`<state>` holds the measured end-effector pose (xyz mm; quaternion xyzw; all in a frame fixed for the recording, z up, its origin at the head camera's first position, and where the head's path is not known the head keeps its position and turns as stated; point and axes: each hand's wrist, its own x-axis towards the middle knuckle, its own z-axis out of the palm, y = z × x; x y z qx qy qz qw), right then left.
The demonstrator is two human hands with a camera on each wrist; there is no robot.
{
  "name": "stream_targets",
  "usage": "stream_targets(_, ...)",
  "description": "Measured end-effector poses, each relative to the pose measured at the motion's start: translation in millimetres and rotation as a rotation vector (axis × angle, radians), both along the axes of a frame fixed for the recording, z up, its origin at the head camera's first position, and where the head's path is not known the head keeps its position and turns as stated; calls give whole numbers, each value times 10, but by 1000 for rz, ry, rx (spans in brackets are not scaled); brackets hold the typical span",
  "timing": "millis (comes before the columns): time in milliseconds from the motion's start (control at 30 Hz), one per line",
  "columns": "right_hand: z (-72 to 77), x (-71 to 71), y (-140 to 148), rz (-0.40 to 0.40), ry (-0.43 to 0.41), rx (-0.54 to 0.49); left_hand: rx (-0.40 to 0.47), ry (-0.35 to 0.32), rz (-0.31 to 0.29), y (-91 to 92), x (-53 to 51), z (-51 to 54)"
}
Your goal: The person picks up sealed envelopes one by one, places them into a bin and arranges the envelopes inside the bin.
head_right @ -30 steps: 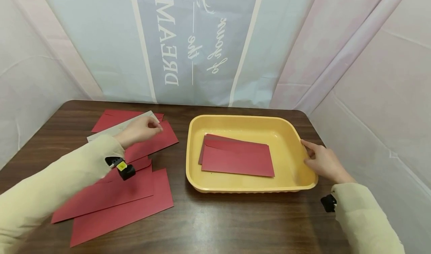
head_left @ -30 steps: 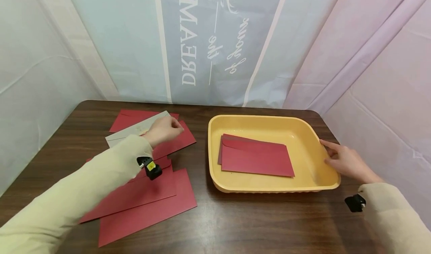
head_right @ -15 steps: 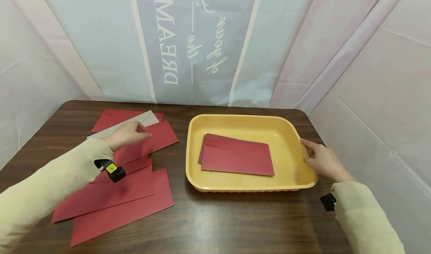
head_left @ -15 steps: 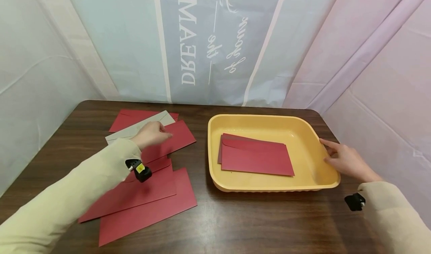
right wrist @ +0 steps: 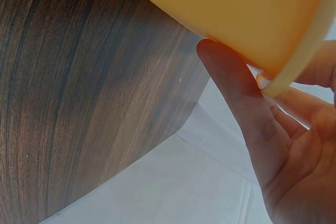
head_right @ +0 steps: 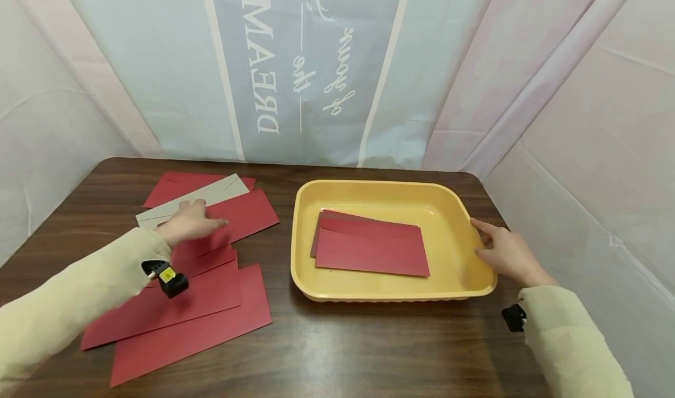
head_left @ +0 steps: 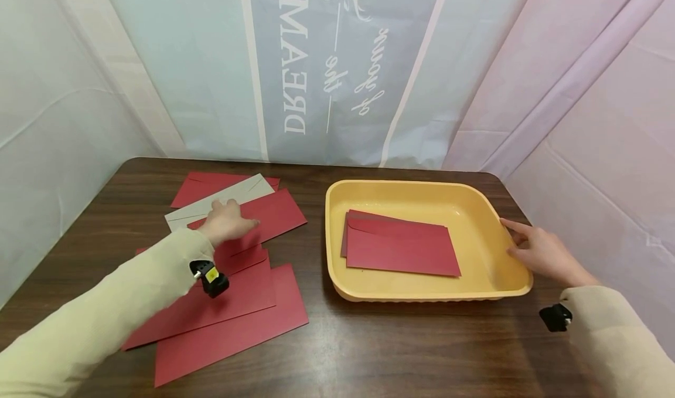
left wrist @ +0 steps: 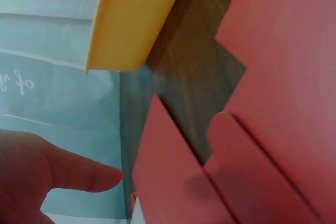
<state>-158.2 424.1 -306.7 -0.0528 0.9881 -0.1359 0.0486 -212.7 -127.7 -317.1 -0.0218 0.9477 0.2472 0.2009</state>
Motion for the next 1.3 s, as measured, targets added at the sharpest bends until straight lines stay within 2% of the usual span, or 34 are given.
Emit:
stream_targets(300,4,2,-2,5,7,-4,-104,-143,54,-17,29,-138)
stream_targets(467,5,4,-7,9,7,-6,-129,-185,18,-64,31,-206)
stream_targets(567,4,5,-4,14,10,-10,-156,-178,-13,-76,22,-244)
stream_targets(667,-3,4,0,19,17,-8,-170,-169,-19,-77,14,-279)
stream_targets(867,-15,0,5,17,19,-8,-170,-147,3,-80,17,-336)
stream_targets(1067,-17,-1,6,10,13,-7,-117,-108,-29,-124,45,-359)
stream_targets(1300,-20,-1,6,15,15,-6,-63,-70,-82,-178,14,-385)
